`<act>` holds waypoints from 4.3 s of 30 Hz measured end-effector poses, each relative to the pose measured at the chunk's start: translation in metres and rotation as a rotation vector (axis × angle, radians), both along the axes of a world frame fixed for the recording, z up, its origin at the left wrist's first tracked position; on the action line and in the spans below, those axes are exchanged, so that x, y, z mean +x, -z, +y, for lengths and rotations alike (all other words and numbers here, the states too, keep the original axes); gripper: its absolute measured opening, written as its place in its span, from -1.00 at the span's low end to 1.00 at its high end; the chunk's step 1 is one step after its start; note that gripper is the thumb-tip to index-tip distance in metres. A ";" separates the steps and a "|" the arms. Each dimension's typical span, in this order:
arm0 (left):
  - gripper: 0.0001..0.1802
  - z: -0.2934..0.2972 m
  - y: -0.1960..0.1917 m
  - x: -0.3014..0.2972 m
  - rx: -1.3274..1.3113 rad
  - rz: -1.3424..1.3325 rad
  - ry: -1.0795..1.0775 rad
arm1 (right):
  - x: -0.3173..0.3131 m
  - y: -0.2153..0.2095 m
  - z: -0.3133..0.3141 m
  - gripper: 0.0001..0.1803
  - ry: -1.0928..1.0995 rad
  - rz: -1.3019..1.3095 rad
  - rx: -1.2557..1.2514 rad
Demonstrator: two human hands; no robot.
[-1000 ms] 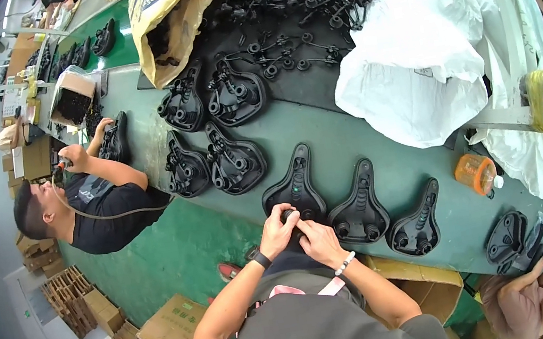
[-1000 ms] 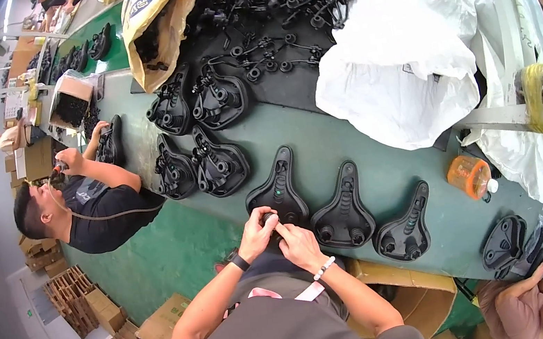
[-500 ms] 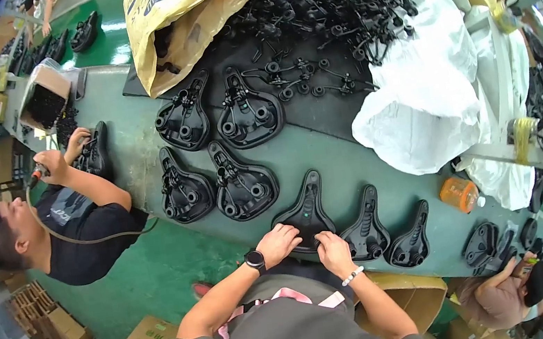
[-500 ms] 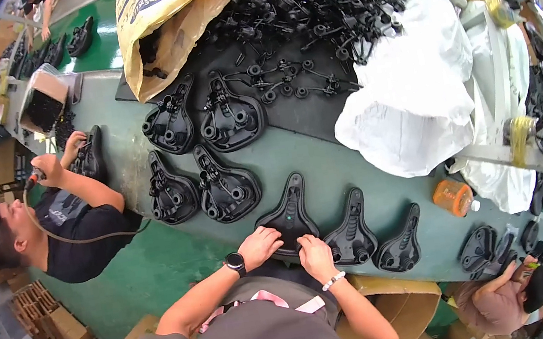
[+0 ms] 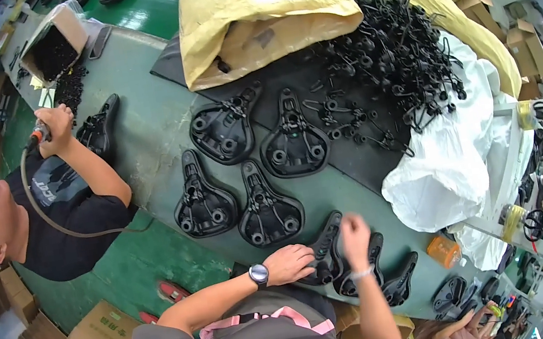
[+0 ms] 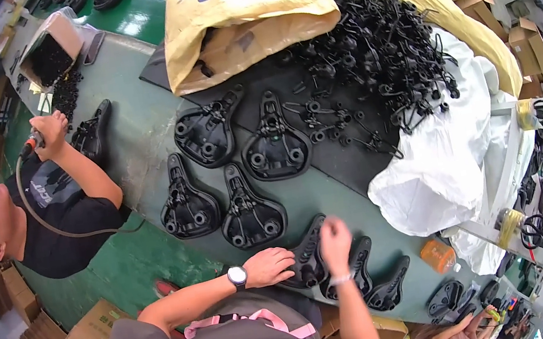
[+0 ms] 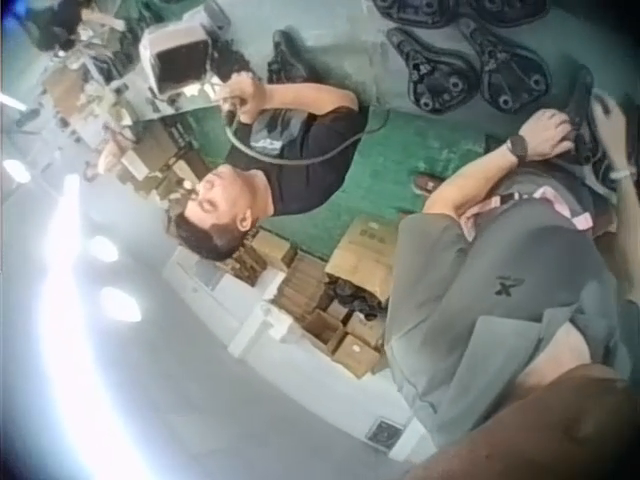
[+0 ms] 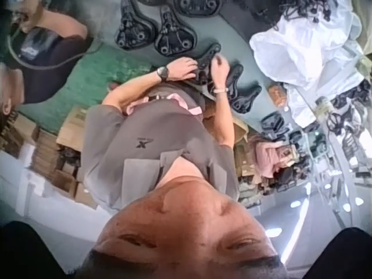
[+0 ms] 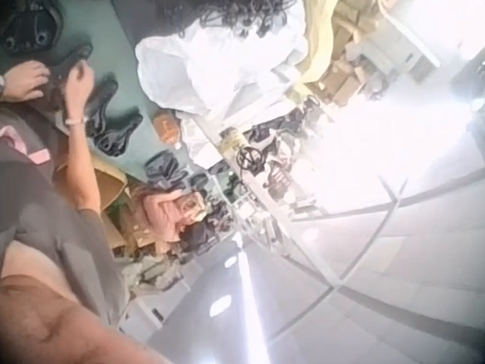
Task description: The recorder is assembling bicycle saddles by manually fitting clamps and rails together at a factory workbench.
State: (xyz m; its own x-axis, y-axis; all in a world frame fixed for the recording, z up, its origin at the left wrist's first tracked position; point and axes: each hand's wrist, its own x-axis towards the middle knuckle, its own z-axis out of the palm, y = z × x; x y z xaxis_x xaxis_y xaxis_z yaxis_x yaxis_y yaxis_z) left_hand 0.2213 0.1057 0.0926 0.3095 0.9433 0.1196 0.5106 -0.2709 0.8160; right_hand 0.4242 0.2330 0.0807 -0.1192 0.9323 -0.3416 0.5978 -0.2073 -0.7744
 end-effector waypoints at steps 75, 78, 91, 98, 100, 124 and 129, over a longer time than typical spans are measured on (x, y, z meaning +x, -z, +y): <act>-0.43 -0.086 -0.055 0.070 -0.190 0.073 0.089 | 0.092 -0.048 -0.196 -0.87 0.583 0.592 -0.284; -0.43 -0.085 -0.033 0.067 -0.099 0.150 -0.002 | 0.090 -0.010 -0.190 -0.83 0.431 0.326 -0.053; -0.43 -0.069 0.005 0.062 -0.192 0.200 -0.129 | 0.075 -0.019 -0.162 -0.67 0.137 -0.086 0.417; -0.44 -0.063 0.012 0.057 -0.142 0.114 -0.087 | 0.050 -0.063 -0.103 -0.45 -0.003 -0.297 0.149; -0.44 -0.059 0.007 0.056 -0.144 0.081 -0.093 | 0.048 -0.057 -0.091 -0.44 -0.085 -0.394 0.148; 0.05 -0.004 0.025 0.078 -0.557 0.270 -0.325 | 0.046 0.022 -0.109 -0.34 -0.047 -0.273 0.145; 0.16 0.006 0.043 0.068 -0.703 0.193 -0.244 | 0.077 0.026 -0.105 -0.41 0.063 -0.018 0.018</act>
State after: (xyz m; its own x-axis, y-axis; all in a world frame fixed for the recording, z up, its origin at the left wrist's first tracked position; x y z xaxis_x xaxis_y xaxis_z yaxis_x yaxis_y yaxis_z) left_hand 0.2890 0.1114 0.0499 0.0375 0.8220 -0.5683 0.6406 0.4167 0.6450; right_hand 0.5015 0.1279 0.0550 -0.0540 0.9438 -0.3260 0.5978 -0.2309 -0.7676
